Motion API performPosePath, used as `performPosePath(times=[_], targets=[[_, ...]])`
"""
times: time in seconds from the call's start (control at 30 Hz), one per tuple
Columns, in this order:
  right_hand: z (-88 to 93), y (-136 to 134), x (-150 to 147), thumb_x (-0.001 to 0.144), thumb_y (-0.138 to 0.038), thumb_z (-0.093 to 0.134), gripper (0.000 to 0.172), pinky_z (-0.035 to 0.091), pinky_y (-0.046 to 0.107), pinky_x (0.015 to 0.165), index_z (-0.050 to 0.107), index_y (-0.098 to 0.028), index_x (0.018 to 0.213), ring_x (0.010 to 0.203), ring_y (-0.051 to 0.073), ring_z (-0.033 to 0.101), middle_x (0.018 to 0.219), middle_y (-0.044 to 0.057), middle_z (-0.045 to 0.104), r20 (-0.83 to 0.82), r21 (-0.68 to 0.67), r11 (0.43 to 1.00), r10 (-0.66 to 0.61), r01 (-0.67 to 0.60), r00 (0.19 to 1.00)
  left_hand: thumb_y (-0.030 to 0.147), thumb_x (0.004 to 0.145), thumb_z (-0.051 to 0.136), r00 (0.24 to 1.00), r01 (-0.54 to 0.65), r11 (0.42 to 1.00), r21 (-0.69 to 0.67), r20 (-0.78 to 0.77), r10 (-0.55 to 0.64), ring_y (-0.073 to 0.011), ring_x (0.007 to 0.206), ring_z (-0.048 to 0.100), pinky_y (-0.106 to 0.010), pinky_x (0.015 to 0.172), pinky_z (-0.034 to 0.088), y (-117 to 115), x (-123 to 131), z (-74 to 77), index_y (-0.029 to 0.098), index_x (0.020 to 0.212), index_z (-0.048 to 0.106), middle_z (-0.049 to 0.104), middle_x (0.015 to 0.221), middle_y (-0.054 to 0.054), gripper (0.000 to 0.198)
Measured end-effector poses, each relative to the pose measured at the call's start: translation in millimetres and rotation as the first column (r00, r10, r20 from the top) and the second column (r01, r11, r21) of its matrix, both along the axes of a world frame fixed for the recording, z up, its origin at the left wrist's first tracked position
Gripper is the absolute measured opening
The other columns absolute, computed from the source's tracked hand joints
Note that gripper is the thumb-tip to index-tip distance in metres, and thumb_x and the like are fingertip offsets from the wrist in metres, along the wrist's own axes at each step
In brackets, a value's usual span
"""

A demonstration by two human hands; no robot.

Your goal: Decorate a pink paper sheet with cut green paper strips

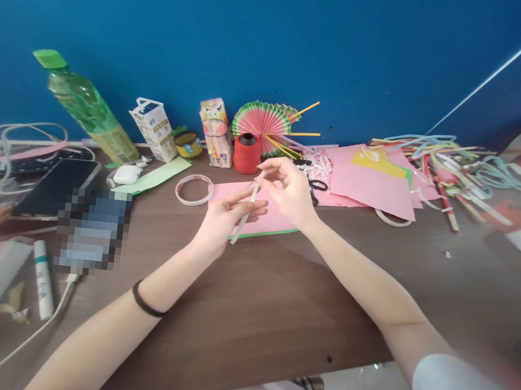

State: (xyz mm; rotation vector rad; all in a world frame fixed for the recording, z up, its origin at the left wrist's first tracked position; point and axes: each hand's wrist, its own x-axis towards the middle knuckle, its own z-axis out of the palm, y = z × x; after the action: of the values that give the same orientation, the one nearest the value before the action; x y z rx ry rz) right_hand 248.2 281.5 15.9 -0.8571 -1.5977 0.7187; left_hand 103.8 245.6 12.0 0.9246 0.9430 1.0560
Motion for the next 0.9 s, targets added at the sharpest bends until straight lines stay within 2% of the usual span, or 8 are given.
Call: performPosePath(times=[0.4,0.5,0.6,0.73,0.9], targets=[[-0.8,0.7,0.7,0.075,-0.013,0.056,0.017,0.047,0.031,0.078,0.054,-0.021,0.089,0.078,0.012,0.059,0.084,-0.001,0.061,0.041,-0.017,1.000,-0.021,0.022,0.999,0.023,0.068,0.068,1.000,0.014,1.000,-0.001,-0.013,-0.014,-0.0229,0.087,0.068,-0.038,0.086,0.048,-0.2,-0.9,-4.3,0.015,0.118,0.058,0.072,0.094,-0.010,0.051],[-1.7,0.3,0.3,0.075,-0.012,0.056,0.017,0.047,0.031,0.079,0.054,-0.021,0.090,0.079,0.012,0.059,0.083,-0.001,0.060,0.055,-0.020,1.000,0.008,-0.006,0.998,0.022,0.068,0.065,0.999,0.031,0.999,0.025,-0.020,-0.030,-0.0247,0.090,0.067,-0.040,0.088,0.047,1.3,-2.4,-3.2,0.014,0.108,0.063,0.073,0.091,-0.010,0.041],[-1.6,-1.3,-1.4,0.075,-0.012,0.056,0.017,0.047,0.031,0.078,0.055,-0.020,0.089,0.079,0.012,0.059,0.084,-0.001,0.061,0.068,-0.033,0.998,0.054,-0.052,0.996,0.029,0.072,0.062,0.999,0.041,0.997,0.067,-0.011,-0.040,-0.0258,0.089,0.067,-0.041,0.086,0.048,3.7,-3.4,-2.8,0.012,0.092,0.066,0.072,0.091,-0.011,0.027],[1.4,-5.2,-4.1,0.075,-0.011,0.055,0.015,0.047,0.031,0.079,0.058,-0.019,0.087,0.081,0.012,0.059,0.089,0.000,0.063,0.115,-0.051,0.992,0.121,-0.116,0.986,0.036,0.073,0.065,0.995,0.039,0.993,0.110,-0.091,-0.029,-0.0232,0.084,0.068,-0.037,0.083,0.049,5.8,-3.9,-4.8,0.012,0.085,0.067,0.072,0.088,-0.011,0.027],[3.8,-7.3,-5.3,0.076,-0.013,0.055,0.011,0.047,0.031,0.078,0.060,-0.019,0.083,0.080,0.013,0.059,0.084,0.000,0.064,0.172,-0.056,0.996,0.077,-0.069,0.982,0.035,0.072,0.067,0.991,0.035,0.994,0.108,-0.136,-0.020,-0.0218,0.080,0.068,-0.035,0.081,0.050,4.2,-3.9,-5.5,0.012,0.083,0.068,0.073,0.083,-0.011,0.025]])
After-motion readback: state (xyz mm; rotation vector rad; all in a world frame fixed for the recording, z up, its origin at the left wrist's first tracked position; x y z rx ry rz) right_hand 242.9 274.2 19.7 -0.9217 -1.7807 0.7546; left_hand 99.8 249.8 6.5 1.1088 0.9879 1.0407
